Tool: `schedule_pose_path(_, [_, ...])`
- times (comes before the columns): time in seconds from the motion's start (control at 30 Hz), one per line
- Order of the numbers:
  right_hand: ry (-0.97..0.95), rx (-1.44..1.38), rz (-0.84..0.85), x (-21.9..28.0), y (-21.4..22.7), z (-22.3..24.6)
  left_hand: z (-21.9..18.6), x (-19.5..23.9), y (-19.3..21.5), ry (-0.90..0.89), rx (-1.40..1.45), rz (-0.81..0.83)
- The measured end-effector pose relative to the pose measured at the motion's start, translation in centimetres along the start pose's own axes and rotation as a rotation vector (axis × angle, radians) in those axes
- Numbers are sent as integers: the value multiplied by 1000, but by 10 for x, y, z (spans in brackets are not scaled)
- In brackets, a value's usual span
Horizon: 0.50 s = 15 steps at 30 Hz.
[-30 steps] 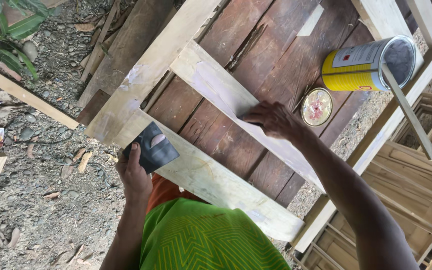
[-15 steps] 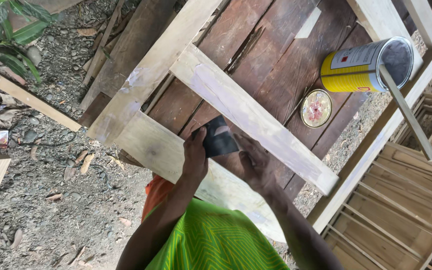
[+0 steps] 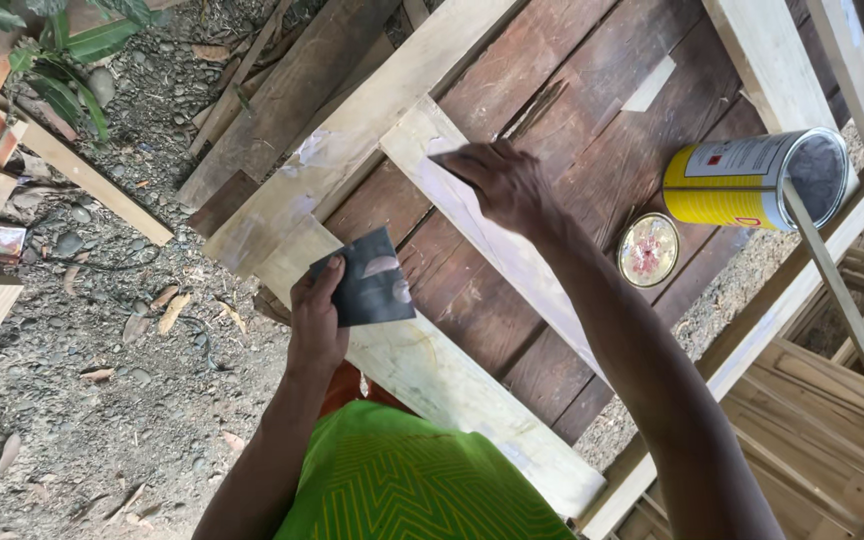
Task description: The person scoops wood filler from a can using a putty knife and applies it to gaps and joints on a wooden frame. They smooth the filler along the wood surfaces and scrape excess material back onto the knife.
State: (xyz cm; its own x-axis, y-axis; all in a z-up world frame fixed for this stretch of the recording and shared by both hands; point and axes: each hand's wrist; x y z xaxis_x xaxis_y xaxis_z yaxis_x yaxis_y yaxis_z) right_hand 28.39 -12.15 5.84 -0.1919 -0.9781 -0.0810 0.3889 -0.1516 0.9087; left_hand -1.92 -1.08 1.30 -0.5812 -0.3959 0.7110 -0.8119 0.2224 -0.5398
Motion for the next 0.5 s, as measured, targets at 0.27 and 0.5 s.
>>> schedule_pose_path(0.27, [-7, 147, 270, -32, -40, -25, 4, 11, 19, -13, 112, -14])
schedule_pose_path(0.5, [127, 165, 438, 44, -11, -15, 9, 9, 19, 61, 55, -141])
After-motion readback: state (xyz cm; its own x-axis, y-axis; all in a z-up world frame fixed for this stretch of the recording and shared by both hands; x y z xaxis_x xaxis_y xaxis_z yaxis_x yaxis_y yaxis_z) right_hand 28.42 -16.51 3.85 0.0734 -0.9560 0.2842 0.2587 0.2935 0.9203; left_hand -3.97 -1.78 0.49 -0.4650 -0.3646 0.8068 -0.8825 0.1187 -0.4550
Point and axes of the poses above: each hand's wrist, its own x-axis away from the middle knuckle, its own y-axis out of the back of the hand, z = x × y, and after that the axes turned 6 degrees about -x, right-handed
